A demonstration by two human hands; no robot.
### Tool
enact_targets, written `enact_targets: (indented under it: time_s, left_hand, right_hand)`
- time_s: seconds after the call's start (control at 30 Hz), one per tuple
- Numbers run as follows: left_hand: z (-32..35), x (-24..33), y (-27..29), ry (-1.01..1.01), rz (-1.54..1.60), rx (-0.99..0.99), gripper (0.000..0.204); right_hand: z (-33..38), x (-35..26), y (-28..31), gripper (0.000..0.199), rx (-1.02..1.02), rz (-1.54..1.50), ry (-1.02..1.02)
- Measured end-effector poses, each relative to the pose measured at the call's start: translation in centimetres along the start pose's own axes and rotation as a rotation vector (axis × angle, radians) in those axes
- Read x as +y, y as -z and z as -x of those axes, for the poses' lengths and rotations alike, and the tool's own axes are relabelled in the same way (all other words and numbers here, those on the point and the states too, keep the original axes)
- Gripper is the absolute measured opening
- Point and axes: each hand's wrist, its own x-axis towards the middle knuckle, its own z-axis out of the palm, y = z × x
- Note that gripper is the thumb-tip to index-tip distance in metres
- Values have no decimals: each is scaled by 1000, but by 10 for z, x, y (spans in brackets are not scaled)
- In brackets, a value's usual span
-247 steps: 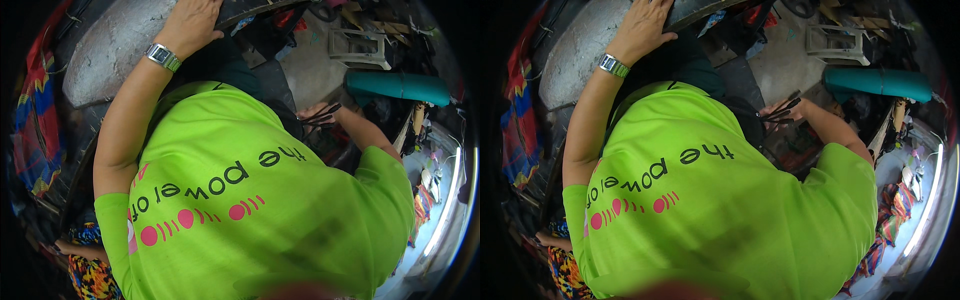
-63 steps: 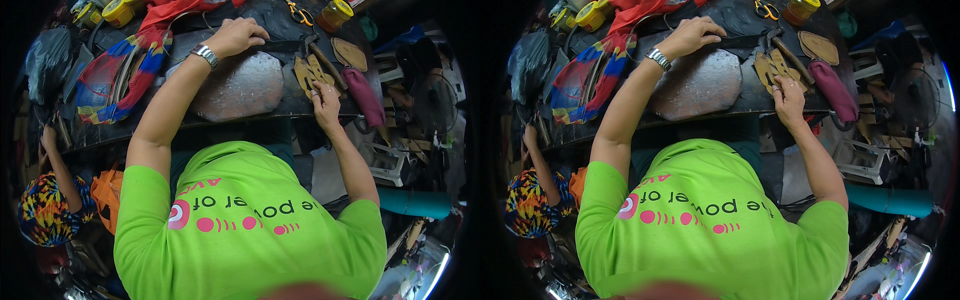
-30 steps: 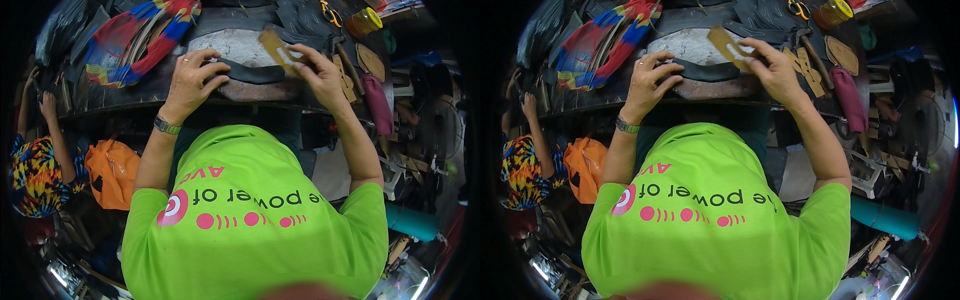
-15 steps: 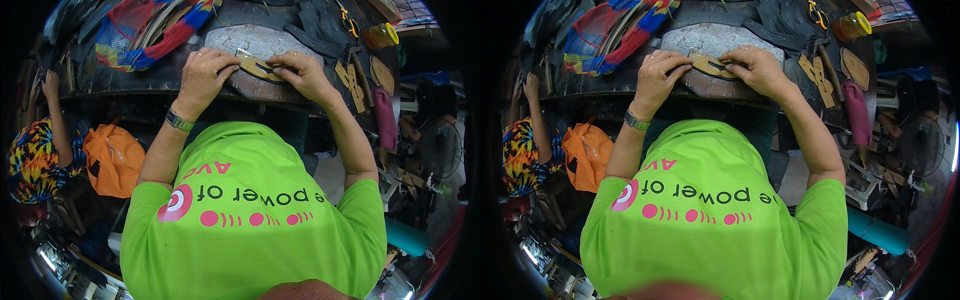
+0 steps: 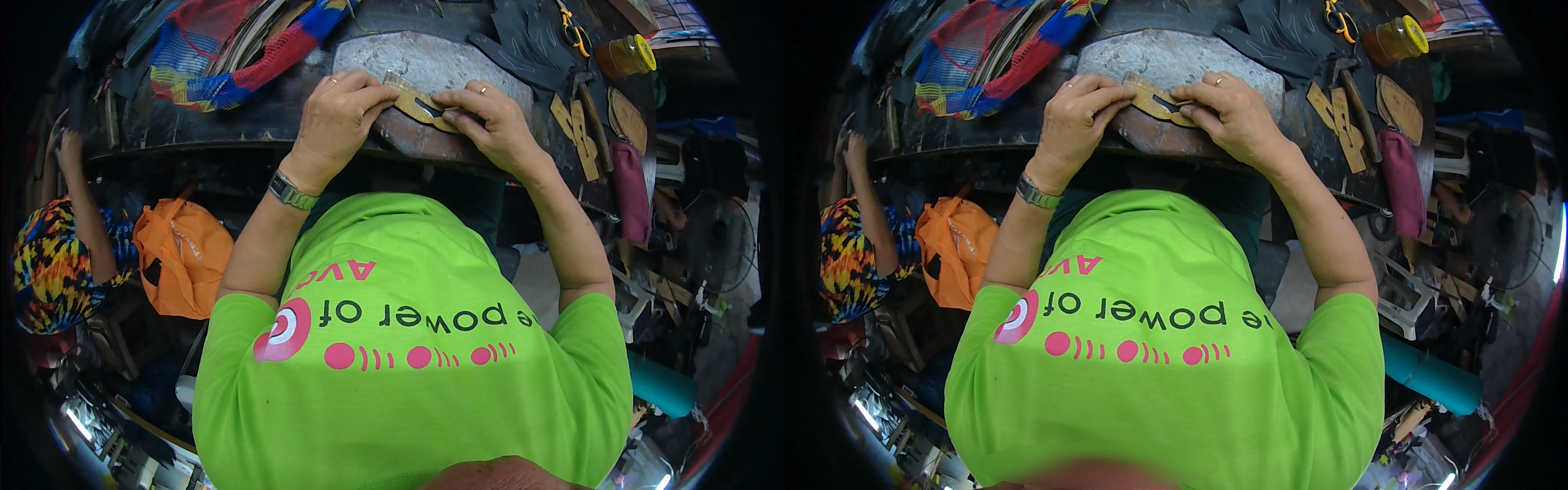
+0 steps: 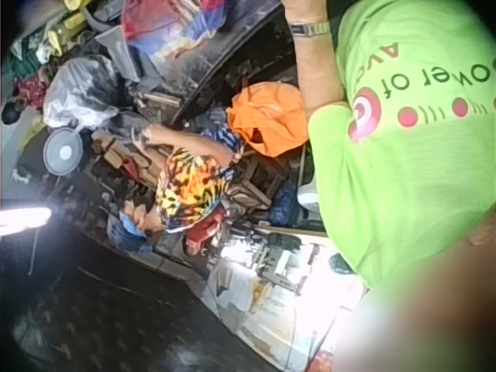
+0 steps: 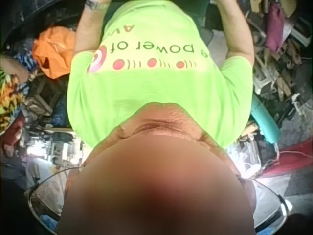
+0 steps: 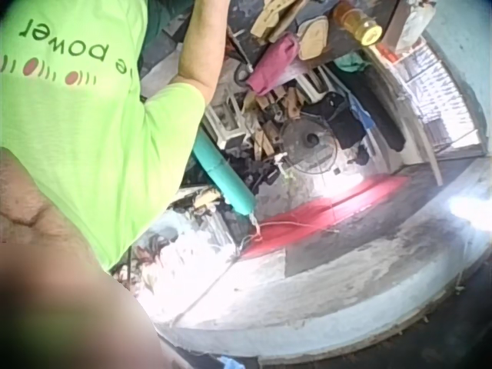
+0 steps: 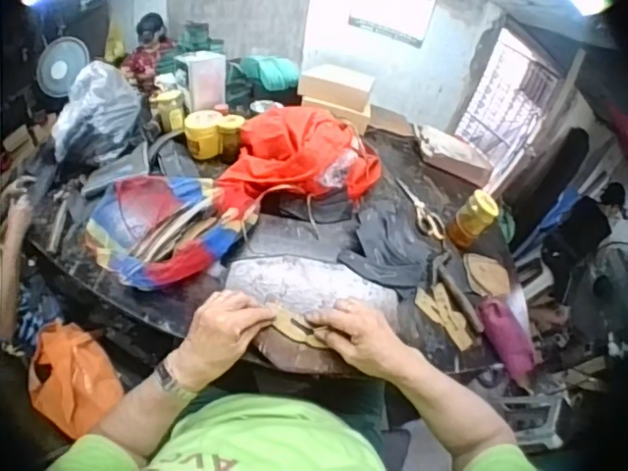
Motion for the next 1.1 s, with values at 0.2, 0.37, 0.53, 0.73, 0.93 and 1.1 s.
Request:
enact_targets:
  time_s: [0.2,0.37,0.53,0.73,0.93,1.1]
  left_hand:
    - [-5,5,-1,-11,77,13,13]
    - [-9,2,3,-78,36,-68,13]
    - [-13,0,8,-100,-41,-168,18]
    - [-14,2,8,-111,-54,-155,18]
    - [-13,4,8,-92,-61,-160,17]
    - [-13,6,8,-74,-74,-162,17]
  right_hand:
    - [-4,7,1,24,-39,-40,-17]
    - [-9,8,-2,25,-71,-142,-118]
    - [-14,9,10,32,-162,-304,-286]
    - [11,18,35,42,-68,-203,-105]
    - [34,23,38,40,-43,-142,-134]
    - [33,14,33,41,-43,-118,-216]
